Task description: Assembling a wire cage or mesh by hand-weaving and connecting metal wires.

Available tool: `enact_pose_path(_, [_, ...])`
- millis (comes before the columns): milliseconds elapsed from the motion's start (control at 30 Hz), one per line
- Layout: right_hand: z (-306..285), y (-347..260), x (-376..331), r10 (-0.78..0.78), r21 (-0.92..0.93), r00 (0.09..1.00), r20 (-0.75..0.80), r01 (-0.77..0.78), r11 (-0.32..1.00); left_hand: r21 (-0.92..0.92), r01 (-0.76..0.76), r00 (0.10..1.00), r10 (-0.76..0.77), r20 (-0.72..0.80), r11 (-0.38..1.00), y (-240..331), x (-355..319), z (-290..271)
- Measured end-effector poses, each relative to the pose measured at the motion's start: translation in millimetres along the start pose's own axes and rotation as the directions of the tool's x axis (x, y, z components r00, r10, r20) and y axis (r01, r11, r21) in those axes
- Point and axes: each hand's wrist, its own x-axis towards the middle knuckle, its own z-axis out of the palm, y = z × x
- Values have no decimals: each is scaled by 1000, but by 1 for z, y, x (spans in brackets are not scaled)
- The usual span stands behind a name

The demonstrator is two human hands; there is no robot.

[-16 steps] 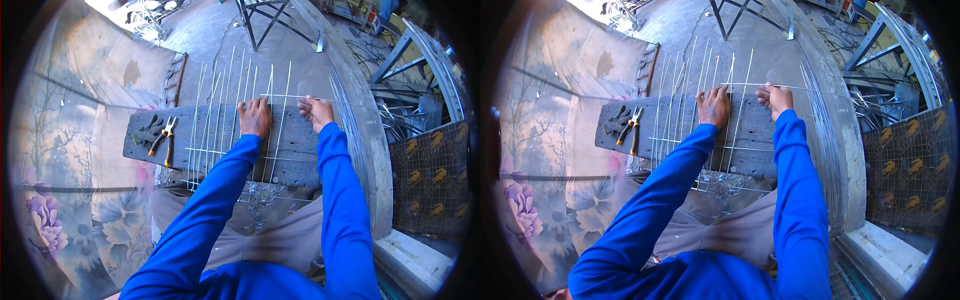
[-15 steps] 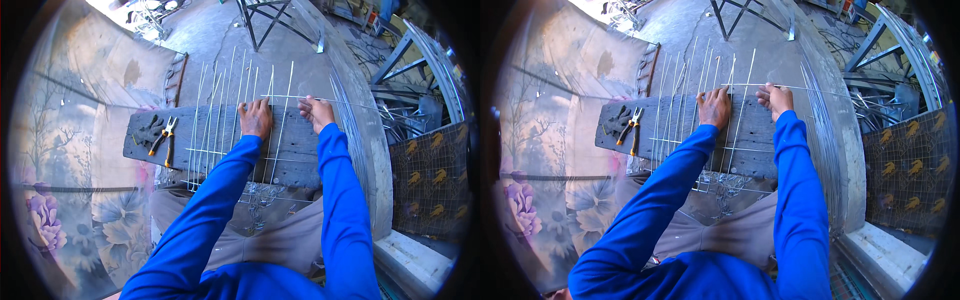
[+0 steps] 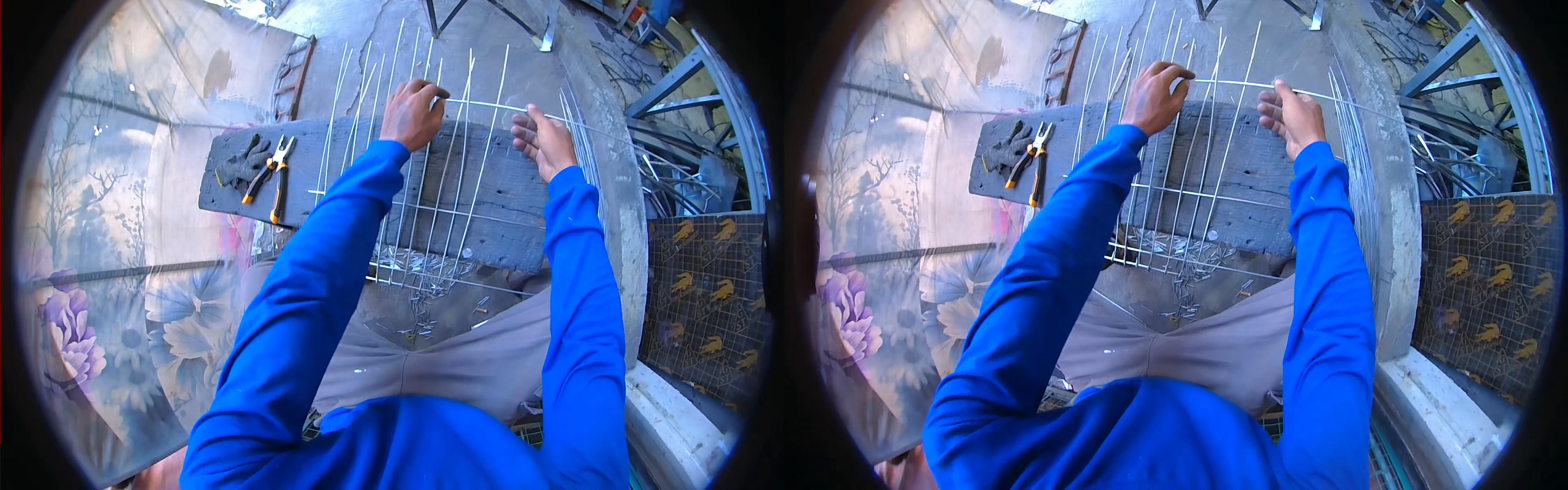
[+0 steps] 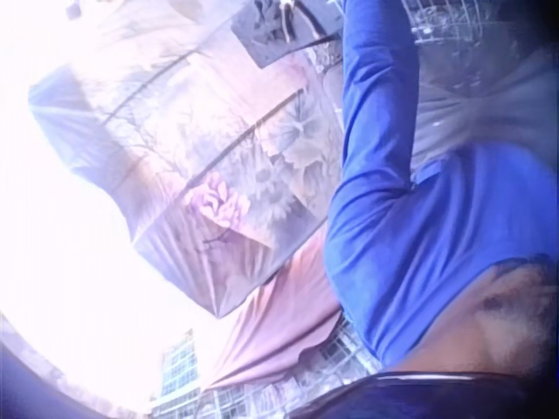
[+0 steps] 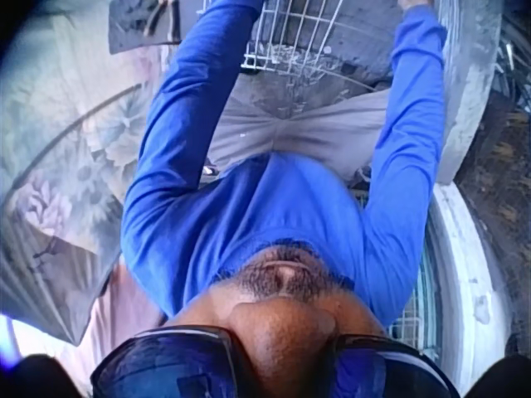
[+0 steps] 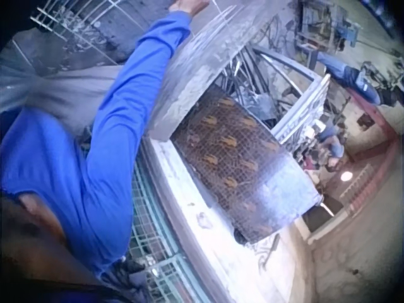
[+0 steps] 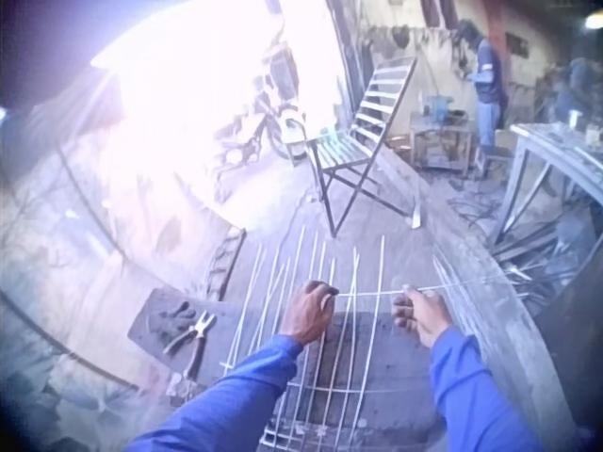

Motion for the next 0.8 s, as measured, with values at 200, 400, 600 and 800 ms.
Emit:
enact_pose_path(200, [0, -11, -10, 5, -28, 1000, -23, -6, 1000, 252, -213, 938, 125, 324, 944, -1, 4, 18])
enact_pose_path(400, [-23, -36, -27, 20, -408, 1000, 2, -17, 913, 257, -168, 944, 81, 319, 952, -5, 3, 26])
enact_pose_path(600, [-28, -54, -46, -684, -987, 728, 44, 139, 83, 263, -193, 931, 92, 352, 945, -5, 4, 21])
enact_pose_path(800, [-53, -44, -42, -466, -999, 884, 36, 40, -2, 254, -194, 930, 96, 354, 948, -6, 4, 22])
